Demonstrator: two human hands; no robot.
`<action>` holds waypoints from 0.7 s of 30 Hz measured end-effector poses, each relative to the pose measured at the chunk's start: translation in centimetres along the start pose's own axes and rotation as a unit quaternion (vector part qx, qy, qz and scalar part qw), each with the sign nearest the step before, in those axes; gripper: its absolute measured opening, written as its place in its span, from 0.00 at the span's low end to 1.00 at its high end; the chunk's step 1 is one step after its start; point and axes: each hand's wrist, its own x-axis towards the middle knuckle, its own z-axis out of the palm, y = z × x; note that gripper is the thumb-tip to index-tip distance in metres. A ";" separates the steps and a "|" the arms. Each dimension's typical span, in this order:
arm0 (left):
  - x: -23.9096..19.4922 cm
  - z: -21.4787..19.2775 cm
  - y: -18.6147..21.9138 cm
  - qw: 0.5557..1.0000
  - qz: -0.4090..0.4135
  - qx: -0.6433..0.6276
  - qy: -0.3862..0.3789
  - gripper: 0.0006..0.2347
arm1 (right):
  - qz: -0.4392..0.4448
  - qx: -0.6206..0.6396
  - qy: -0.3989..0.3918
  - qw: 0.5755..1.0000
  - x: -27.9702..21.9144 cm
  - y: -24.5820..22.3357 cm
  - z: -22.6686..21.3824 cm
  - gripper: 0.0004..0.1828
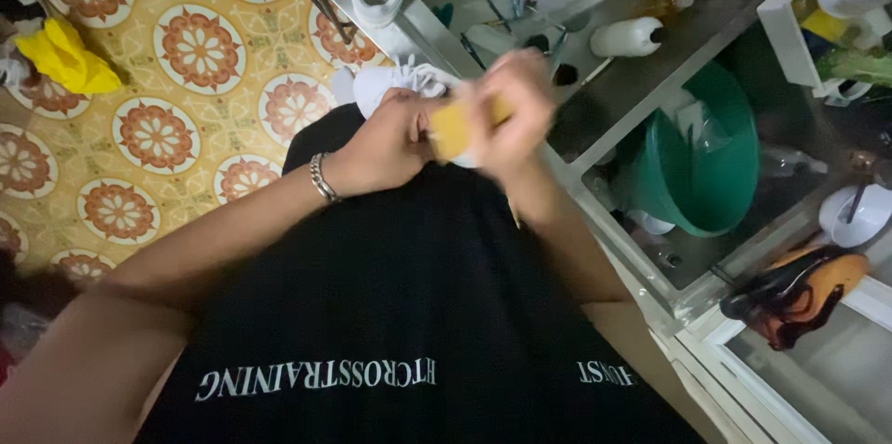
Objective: The person scrubs a white sneaker with a brush over a sink, then switches to a second white sneaker with blue accents and continues scrubbing. The person holds each shoe with one hand and brushes with the other, rotating the shoes to clean different areas.
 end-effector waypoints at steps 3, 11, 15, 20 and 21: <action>0.2 -1.1 1.9 0.999 0.013 0.030 -0.002 0.22 | -0.022 0.035 -0.046 0.998 -0.7 -1.1 0.9 0.25; 0.1 -0.1 1.1 0.998 -0.017 0.062 0.000 0.09 | -0.070 0.054 -0.024 0.996 0.8 -3.0 0.8 0.21; -0.4 0.6 -0.3 0.998 -0.028 0.048 0.009 0.18 | 0.005 -0.013 -0.014 1.000 0.7 2.6 -1.5 0.20; -0.5 0.7 -2.9 0.997 -0.007 0.077 0.019 0.10 | 0.000 0.078 -0.027 0.997 0.0 -0.3 0.5 0.20; 0.1 0.3 -0.3 0.997 -0.005 0.078 0.018 0.10 | -0.002 0.077 -0.026 0.997 0.5 1.3 -0.5 0.20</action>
